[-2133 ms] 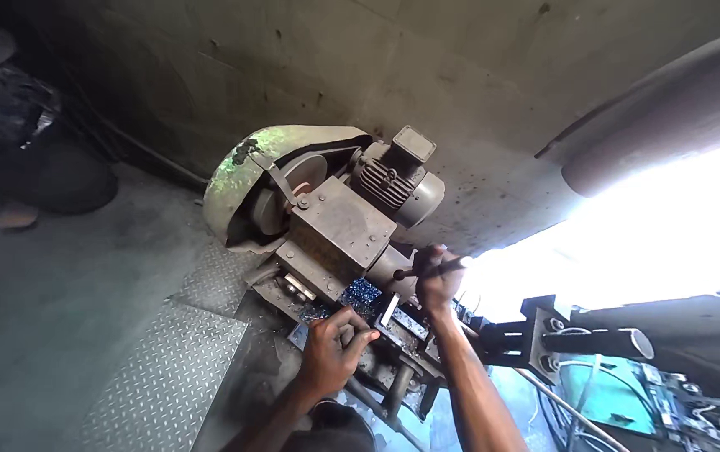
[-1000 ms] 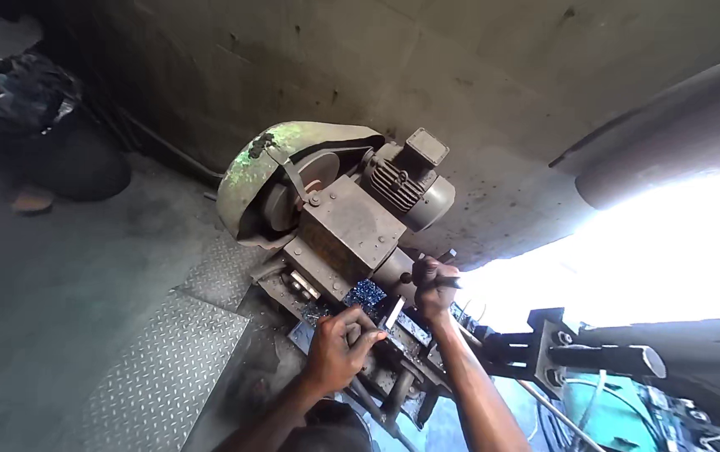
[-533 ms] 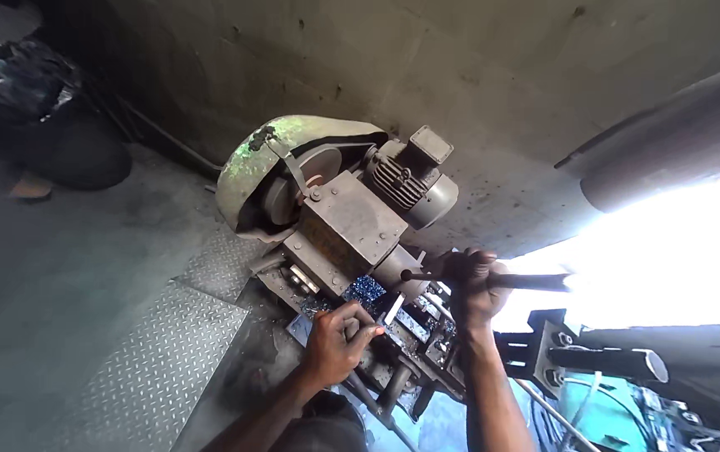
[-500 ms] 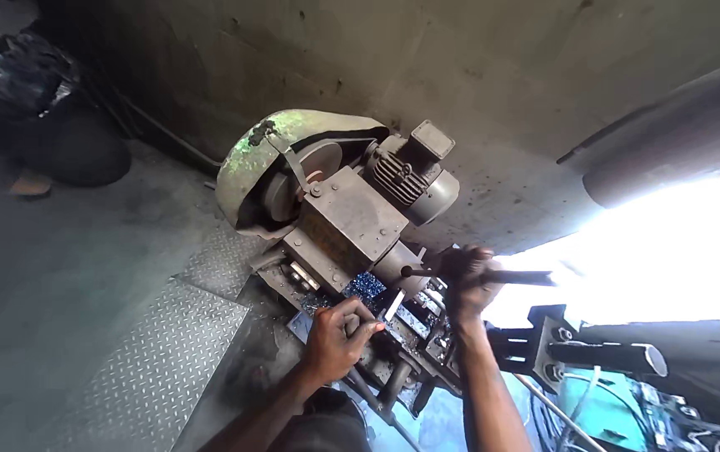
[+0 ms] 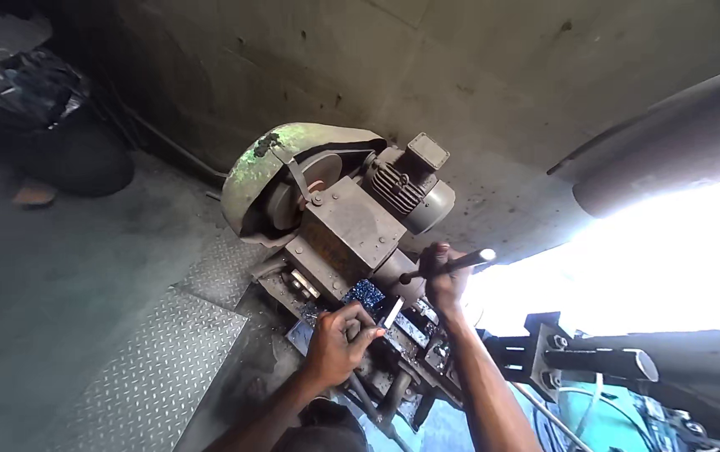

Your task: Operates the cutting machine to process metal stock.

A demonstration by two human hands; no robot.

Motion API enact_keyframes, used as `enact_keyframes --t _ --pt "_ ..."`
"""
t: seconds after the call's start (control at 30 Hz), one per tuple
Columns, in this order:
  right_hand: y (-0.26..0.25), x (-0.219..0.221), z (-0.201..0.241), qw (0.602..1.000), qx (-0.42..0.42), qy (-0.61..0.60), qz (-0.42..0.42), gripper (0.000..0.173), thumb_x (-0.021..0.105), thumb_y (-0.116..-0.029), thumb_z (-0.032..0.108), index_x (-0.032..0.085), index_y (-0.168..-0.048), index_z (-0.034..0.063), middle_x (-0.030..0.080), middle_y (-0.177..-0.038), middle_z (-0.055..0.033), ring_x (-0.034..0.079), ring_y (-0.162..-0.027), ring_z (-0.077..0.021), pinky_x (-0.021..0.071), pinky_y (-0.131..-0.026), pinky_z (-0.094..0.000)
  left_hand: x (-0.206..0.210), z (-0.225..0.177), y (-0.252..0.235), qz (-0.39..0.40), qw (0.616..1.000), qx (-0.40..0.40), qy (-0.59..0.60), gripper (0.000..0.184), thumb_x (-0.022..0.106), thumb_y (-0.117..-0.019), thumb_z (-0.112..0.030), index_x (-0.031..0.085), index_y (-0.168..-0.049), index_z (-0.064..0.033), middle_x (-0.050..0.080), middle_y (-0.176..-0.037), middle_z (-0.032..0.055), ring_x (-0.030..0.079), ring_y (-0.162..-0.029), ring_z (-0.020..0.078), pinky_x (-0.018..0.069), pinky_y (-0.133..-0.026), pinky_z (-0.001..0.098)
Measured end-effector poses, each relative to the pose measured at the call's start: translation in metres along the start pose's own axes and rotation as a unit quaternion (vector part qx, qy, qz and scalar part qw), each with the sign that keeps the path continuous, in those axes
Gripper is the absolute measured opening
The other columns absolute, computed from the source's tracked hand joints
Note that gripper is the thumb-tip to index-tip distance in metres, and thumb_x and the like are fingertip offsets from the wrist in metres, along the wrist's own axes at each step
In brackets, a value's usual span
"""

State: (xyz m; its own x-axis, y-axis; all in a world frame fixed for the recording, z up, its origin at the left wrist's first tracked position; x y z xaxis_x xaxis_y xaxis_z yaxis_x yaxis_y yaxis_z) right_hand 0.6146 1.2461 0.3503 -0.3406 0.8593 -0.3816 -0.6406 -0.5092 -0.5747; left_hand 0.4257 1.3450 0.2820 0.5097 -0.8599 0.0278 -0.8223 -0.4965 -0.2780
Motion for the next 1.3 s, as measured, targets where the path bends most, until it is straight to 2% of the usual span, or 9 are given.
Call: enact_keyframes --t 0.1,0.23,0.33,0.47,0.63,0.8,0.93,1.1,1.3 --pt "-0.002 -0.009 0.018 0.999 0.047 -0.013 0.001 0.050 0.044 -0.1057 0.059 0.048 -0.070 0.0236 0.044 -0.055 0.0102 0.046 -0.047 -0.0036 0.0440 -0.046 -0.0244 0.001 0.002 0.002 -0.006 1.000 -0.001 0.015 0.016 0.076 -0.0912 -0.024 0.071 -0.087 -0.0099 0.049 -0.057 -0.0122 0.037 -0.049 -0.0051 0.0325 -0.049 0.0141" --pt "0.049 0.010 -0.071 0.996 0.042 0.079 0.017 0.056 0.040 -0.1100 0.046 0.051 -0.067 0.0116 0.046 -0.054 -0.0005 0.046 -0.044 -0.0114 0.0411 -0.042 -0.0322 0.000 0.002 0.007 0.008 1.000 -0.006 0.001 0.018 0.076 -0.0911 -0.026 0.071 -0.087 -0.0096 0.048 -0.056 -0.0117 0.037 -0.047 -0.0038 0.0328 -0.047 0.0151" --pt "0.035 0.009 -0.035 0.997 0.051 0.065 -0.011 0.053 0.045 -0.1072 0.042 0.057 -0.068 0.0087 0.051 -0.056 0.0047 0.052 -0.050 -0.0024 0.0473 -0.050 -0.0248 0.000 -0.001 -0.003 0.000 1.000 -0.007 -0.004 0.021 0.074 -0.0918 -0.026 0.072 -0.092 -0.0050 0.053 -0.058 -0.0079 0.039 -0.047 -0.0017 0.0349 -0.048 0.0174" --pt "0.019 -0.015 0.046 0.995 0.010 -0.085 -0.047 0.040 0.048 -0.1073 0.049 0.059 -0.075 0.0286 0.053 -0.062 0.0185 0.051 -0.056 0.0061 0.0459 -0.054 -0.0139 0.001 0.000 0.002 -0.023 1.000 -0.008 0.010 0.019 0.075 -0.0909 -0.022 0.072 -0.089 -0.0033 0.052 -0.058 -0.0090 0.037 -0.049 -0.0050 0.0328 -0.049 0.0138" --pt "0.037 -0.008 -0.013 0.999 -0.030 0.007 -0.039 0.052 0.040 -0.1097 0.050 0.054 -0.072 0.0177 0.050 -0.057 0.0098 0.050 -0.051 0.0011 0.0453 -0.050 -0.0204 0.002 0.002 0.002 -0.011 1.000 -0.004 0.019 0.016 0.076 -0.0914 -0.022 0.071 -0.090 -0.0064 0.051 -0.058 -0.0106 0.036 -0.049 -0.0052 0.0315 -0.048 0.0139" --pt "0.034 -0.010 0.023 0.996 -0.080 -0.014 -0.030 0.048 0.042 -0.1097 0.049 0.052 -0.072 0.0201 0.047 -0.057 0.0091 0.049 -0.051 -0.0006 0.0444 -0.048 -0.0200 0.001 0.001 0.001 -0.011 1.000 -0.013 0.025 0.015 0.076 -0.0918 -0.022 0.070 -0.088 -0.0081 0.049 -0.058 -0.0105 0.036 -0.049 -0.0042 0.0309 -0.049 0.0143" --pt "0.042 0.001 -0.027 0.998 -0.054 0.023 -0.014 0.055 0.037 -0.1110 0.047 0.052 -0.071 0.0135 0.048 -0.057 0.0062 0.049 -0.051 -0.0006 0.0447 -0.050 -0.0209 0.001 0.002 0.004 -0.001 1.000 -0.026 0.012 0.014 0.076 -0.0909 -0.022 0.071 -0.088 -0.0094 0.050 -0.057 -0.0112 0.037 -0.047 -0.0040 0.0332 -0.048 0.0151" --pt "0.021 0.000 0.024 0.999 -0.046 -0.007 -0.009 0.046 0.042 -0.1098 0.047 0.052 -0.073 0.0212 0.047 -0.059 0.0127 0.048 -0.051 0.0031 0.0443 -0.050 -0.0172 -0.002 0.003 0.000 -0.005 1.000 -0.018 0.012 0.015 0.075 -0.0914 -0.021 0.072 -0.090 -0.0072 0.048 -0.057 -0.0100 0.036 -0.048 -0.0028 0.0323 -0.050 0.0162" --pt "0.022 0.005 -0.034 0.997 0.062 0.025 -0.038 0.050 0.039 -0.1091 0.046 0.049 -0.067 0.0217 0.047 -0.056 0.0143 0.048 -0.049 0.0017 0.0448 -0.049 -0.0213 0.001 0.002 0.002 0.007 1.000 -0.020 0.020 0.014 0.076 -0.0909 -0.021 0.071 -0.089 -0.0082 0.049 -0.056 -0.0102 0.037 -0.047 -0.0022 0.0329 -0.048 0.0165"
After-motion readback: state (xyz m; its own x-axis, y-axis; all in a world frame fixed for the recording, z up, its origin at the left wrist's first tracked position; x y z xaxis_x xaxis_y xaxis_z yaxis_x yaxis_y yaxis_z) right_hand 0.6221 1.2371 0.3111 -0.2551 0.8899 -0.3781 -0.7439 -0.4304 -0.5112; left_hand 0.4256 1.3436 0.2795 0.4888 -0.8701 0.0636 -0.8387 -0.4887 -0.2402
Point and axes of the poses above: each hand's wrist, its own y-axis away from the middle knuckle, its own x-axis out of the palm, z = x × y, the point moved 3 cm from there along -y, towards the middle knuckle
